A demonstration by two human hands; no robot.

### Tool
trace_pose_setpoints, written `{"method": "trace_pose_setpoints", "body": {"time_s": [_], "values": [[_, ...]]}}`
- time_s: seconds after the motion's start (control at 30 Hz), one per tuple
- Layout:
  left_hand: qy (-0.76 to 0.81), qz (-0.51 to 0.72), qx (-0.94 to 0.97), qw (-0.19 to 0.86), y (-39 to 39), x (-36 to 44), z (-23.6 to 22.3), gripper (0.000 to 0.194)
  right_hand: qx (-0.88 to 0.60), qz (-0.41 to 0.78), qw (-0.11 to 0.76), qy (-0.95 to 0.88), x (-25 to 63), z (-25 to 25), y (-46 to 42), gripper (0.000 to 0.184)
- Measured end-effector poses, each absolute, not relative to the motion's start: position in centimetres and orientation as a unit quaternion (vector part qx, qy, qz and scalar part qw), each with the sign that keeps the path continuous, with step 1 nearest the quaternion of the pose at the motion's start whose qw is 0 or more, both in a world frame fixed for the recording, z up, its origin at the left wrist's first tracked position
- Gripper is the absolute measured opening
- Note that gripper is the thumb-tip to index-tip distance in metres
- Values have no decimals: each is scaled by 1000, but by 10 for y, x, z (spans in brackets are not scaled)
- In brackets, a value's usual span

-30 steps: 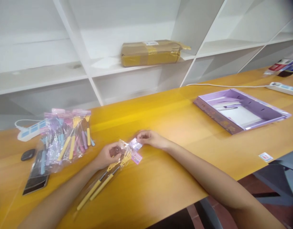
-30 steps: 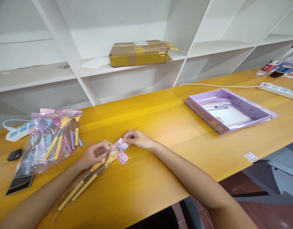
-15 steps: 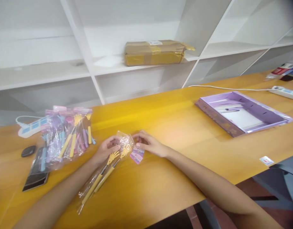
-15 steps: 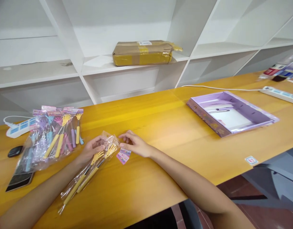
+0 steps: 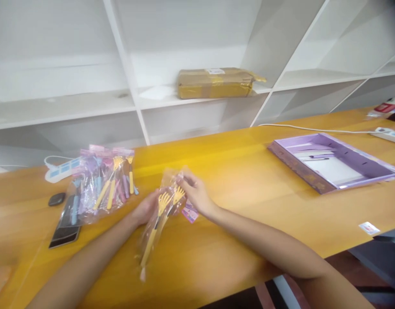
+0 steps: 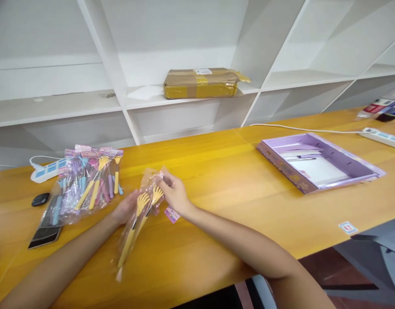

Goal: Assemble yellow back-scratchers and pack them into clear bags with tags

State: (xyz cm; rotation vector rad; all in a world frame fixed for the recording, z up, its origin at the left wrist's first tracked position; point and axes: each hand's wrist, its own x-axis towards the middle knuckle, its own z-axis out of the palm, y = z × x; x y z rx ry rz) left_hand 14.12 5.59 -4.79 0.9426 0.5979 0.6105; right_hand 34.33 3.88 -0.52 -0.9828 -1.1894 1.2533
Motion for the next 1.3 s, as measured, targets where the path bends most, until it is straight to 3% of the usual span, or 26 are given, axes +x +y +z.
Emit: {"method": "trace_pose_setpoints", "body": {"time_s": [0.07, 0.17, 0.53, 0.63, 0.77, 0.87, 0.97, 1.07, 1.17, 1.3], "values": [[213, 217, 427, 852, 58, 137, -44, 82, -421, 474, 599, -488, 349, 15, 51, 36], [148, 165, 434, 873, 60, 134, -41, 83, -433, 354, 677, -478, 364, 50, 67, 30], [149, 224, 514, 814, 54, 138, -47, 74, -365, 194, 662, -625, 378, 152, 77, 25], [177, 206, 562, 781, 53, 140, -49, 58, -350, 197, 656, -639, 371, 157, 81, 30], [246, 238, 582, 737, 51, 143, -52, 67, -303, 215, 652, -661, 370, 162, 85, 39], [301, 312, 570, 698, 49, 146, -55, 61, -289, 190, 664, -663, 378, 170, 87, 37], [343, 413, 514, 669, 50, 150, -56, 39, -289, 157, 696, -638, 384, 176, 88, 29], [358, 509, 454, 638, 55, 153, -52, 29, -315, 151, 665, -660, 381, 174, 92, 28], [365, 533, 434, 629, 58, 153, -47, 38, -314, 185, 644, -672, 370, 167, 96, 36], [374, 465, 479, 644, 60, 150, -47, 63, -296, 246, 636, -669, 355, 160, 97, 42]]}}
